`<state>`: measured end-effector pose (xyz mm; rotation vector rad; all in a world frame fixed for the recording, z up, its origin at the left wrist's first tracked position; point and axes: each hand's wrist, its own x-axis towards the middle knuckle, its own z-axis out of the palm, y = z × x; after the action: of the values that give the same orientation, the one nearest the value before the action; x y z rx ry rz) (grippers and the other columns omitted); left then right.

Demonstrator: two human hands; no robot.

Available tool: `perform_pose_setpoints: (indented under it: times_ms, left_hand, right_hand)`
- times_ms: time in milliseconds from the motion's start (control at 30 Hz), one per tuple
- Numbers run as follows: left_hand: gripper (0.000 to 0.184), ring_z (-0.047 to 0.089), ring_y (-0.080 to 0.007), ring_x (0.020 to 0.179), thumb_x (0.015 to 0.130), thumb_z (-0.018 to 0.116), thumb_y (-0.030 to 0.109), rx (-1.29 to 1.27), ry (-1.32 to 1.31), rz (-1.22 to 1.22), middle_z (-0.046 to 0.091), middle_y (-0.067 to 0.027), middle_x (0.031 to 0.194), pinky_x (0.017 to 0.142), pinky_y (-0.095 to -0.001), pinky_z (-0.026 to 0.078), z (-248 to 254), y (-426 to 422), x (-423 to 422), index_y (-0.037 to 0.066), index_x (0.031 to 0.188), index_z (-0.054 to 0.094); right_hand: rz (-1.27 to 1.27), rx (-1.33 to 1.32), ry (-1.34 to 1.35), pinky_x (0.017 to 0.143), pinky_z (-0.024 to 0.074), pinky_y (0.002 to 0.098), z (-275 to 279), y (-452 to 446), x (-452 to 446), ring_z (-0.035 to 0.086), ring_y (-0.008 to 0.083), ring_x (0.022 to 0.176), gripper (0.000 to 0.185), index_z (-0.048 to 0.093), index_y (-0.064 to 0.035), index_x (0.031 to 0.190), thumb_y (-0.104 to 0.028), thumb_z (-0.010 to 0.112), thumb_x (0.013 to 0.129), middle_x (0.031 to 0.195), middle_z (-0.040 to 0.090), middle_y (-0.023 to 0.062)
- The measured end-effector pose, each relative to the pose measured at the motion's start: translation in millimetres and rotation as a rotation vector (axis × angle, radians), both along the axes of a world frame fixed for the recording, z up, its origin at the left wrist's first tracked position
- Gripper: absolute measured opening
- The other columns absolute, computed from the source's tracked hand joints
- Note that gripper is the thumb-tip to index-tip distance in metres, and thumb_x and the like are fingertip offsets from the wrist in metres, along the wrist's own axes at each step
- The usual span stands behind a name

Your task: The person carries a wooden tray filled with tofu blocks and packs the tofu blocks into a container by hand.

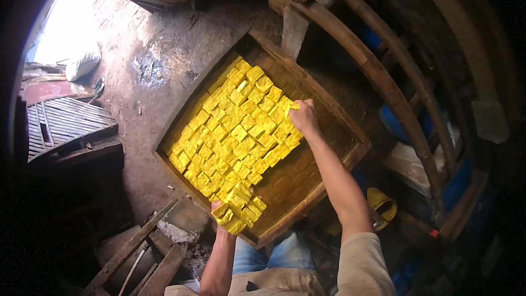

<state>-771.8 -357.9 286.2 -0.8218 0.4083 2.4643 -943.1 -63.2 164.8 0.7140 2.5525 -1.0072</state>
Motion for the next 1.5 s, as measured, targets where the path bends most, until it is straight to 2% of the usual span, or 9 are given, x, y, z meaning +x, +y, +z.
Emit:
perform_pose_setpoints:
  times_ms: [167,500,600,700,867,1100,1200,1400,1500]
  left_hand:
    - [0.077,0.054,-0.0495,0.109,0.073,0.061,0.038,0.019,-0.003,-0.063,0.055,-0.0276,0.122,0.095,-0.0669,0.043,8,-7,-1,0.004,0.139,0.041]
    - [0.077,0.054,-0.0478,0.112,0.07,0.059,0.041,0.059,-0.02,-0.131,0.057,-0.0266,0.124,0.1,-0.0593,0.042,-4,-49,16,0.0,0.134,0.047]
    - [0.079,0.054,-0.0445,0.114,0.071,0.061,0.048,0.074,-0.052,-0.248,0.056,-0.0213,0.124,0.099,-0.0567,0.045,-11,-61,21,0.001,0.133,0.048]
    - [0.08,0.05,-0.0403,0.121,0.071,0.066,0.048,0.15,-0.068,-0.416,0.053,-0.0174,0.127,0.094,-0.056,0.05,0,-56,20,0.0,0.133,0.047]
    - [0.08,0.052,-0.0416,0.118,0.072,0.065,0.053,0.243,-0.054,-0.629,0.054,-0.0172,0.124,0.092,-0.056,0.05,-6,-35,35,0.002,0.131,0.048]
    - [0.082,0.052,-0.0429,0.119,0.077,0.057,0.058,0.343,-0.066,-0.905,0.051,-0.0202,0.13,0.095,-0.0582,0.047,-2,31,74,0.004,0.137,0.043]
    - [0.083,0.051,-0.0433,0.12,0.08,0.054,0.061,0.423,0.005,-0.997,0.049,-0.0214,0.133,0.096,-0.0597,0.046,-11,56,97,0.005,0.14,0.041]
    - [0.079,0.053,-0.0431,0.114,0.068,0.065,0.045,0.258,-0.187,-1.022,0.054,-0.0211,0.122,0.099,-0.0544,0.044,-19,83,162,0.002,0.131,0.045]
    - [0.079,0.053,-0.043,0.115,0.067,0.065,0.044,0.201,-0.226,-1.033,0.054,-0.0211,0.123,0.099,-0.0542,0.044,-22,97,186,0.003,0.131,0.045]
  right_hand:
    - [0.057,0.192,-0.066,0.115,0.0248,0.0451,5,-25,7,0.031,0.0378,0.136,0.055,0.05,0.0022,0.131,-0.025,0.051,0.083,0.148,0.034,0.023]
    - [0.337,0.168,0.062,0.095,0.0435,0.0494,7,-17,15,0.049,0.0411,0.113,0.047,0.067,-0.0217,0.11,-0.022,0.069,0.063,0.115,0.048,0.0188]
    - [-0.001,-0.093,0.172,0.082,0.0512,0.0422,-13,-4,15,0.062,0.0347,0.094,0.04,0.068,-0.0127,0.102,-0.025,0.067,0.065,0.095,0.059,0.0226]
    - [-0.603,-1.092,0.534,0.066,0.0486,0.0251,45,-27,92,0.059,0.0148,0.082,0.03,0.062,-0.0069,0.1,-0.015,0.058,0.071,0.088,0.06,0.006]
    - [-1.107,-1.799,1.136,0.1,0.0447,0.0394,62,-98,319,0.054,0.0248,0.116,0.044,0.056,-0.007,0.121,-0.021,0.065,0.081,0.121,0.059,0.0099]
    - [-1.782,-1.404,0.952,0.084,0.0518,0.0433,103,-76,558,0.061,0.0353,0.104,0.048,0.055,-0.0038,0.122,-0.035,0.059,0.086,0.112,0.061,0.0155]
    - [-1.812,-1.122,0.624,0.064,0.0515,0.0345,43,-28,603,0.066,0.0258,0.086,0.046,0.054,-0.0073,0.121,-0.038,0.063,0.088,0.105,0.061,0.01]
    - [-1.596,-0.1,0.679,0.051,0.0483,0.0244,-101,79,585,0.057,0.0125,0.074,0.049,0.051,-0.0145,0.117,-0.003,0.073,0.074,0.102,0.056,0.0052]
    - [-1.51,0.315,0.387,0.088,0.0474,0.0459,-164,113,583,0.054,0.0373,0.106,0.06,0.054,-0.0119,0.117,-0.01,0.08,0.063,0.117,0.053,0.017]
